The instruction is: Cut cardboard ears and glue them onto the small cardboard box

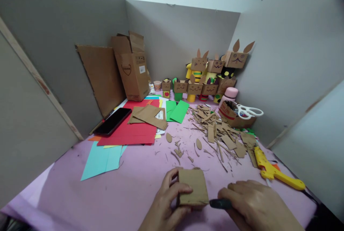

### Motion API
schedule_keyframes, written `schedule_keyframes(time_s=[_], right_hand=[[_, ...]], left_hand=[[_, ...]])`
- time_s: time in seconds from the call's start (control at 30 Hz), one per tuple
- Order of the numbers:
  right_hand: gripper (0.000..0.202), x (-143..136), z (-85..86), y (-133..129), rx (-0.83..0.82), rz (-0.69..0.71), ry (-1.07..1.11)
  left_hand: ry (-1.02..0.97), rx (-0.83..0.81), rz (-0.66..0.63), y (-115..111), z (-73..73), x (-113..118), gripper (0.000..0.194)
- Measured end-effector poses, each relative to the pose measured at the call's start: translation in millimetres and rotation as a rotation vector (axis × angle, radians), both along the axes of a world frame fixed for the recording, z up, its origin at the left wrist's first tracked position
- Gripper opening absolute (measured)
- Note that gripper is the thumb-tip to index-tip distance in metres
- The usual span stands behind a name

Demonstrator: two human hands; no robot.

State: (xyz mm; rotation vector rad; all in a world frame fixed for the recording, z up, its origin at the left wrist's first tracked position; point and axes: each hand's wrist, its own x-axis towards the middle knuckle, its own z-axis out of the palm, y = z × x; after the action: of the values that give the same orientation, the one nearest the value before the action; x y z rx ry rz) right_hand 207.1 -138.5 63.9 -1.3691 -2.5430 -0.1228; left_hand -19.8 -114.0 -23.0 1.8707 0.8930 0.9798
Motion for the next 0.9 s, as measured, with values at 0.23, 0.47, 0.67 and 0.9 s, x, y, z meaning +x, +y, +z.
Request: schedule_keyframes(time_s=[0.23, 0.47, 0.67, 0.9], right_hand=[[0.027, -13.1, 5.9, 4.0, 0.119, 0.077, 0.091], [0.026, -21.9, 0.4, 6.4, 0.105, 0.057, 0.063], [0.026, -23.6, -1.3, 7.4, 0.121, 0.069, 0.06], [0.027, -22.3, -4.0, 5.6, 0.159, 0.09, 0.014]], left_hand=[[-0.017, 0.004, 0.011, 0.3, 2.0, 1.2, 0.038], [-0.035, -0.015, 0.002, 0.7, 3.5, 1.6, 0.037], [-0.037, -0.021, 0.012, 0.8, 6.1, 2.4, 0.026], [-0.036, -0.003, 0.014, 0.1, 5.1, 1.9, 0.029]])
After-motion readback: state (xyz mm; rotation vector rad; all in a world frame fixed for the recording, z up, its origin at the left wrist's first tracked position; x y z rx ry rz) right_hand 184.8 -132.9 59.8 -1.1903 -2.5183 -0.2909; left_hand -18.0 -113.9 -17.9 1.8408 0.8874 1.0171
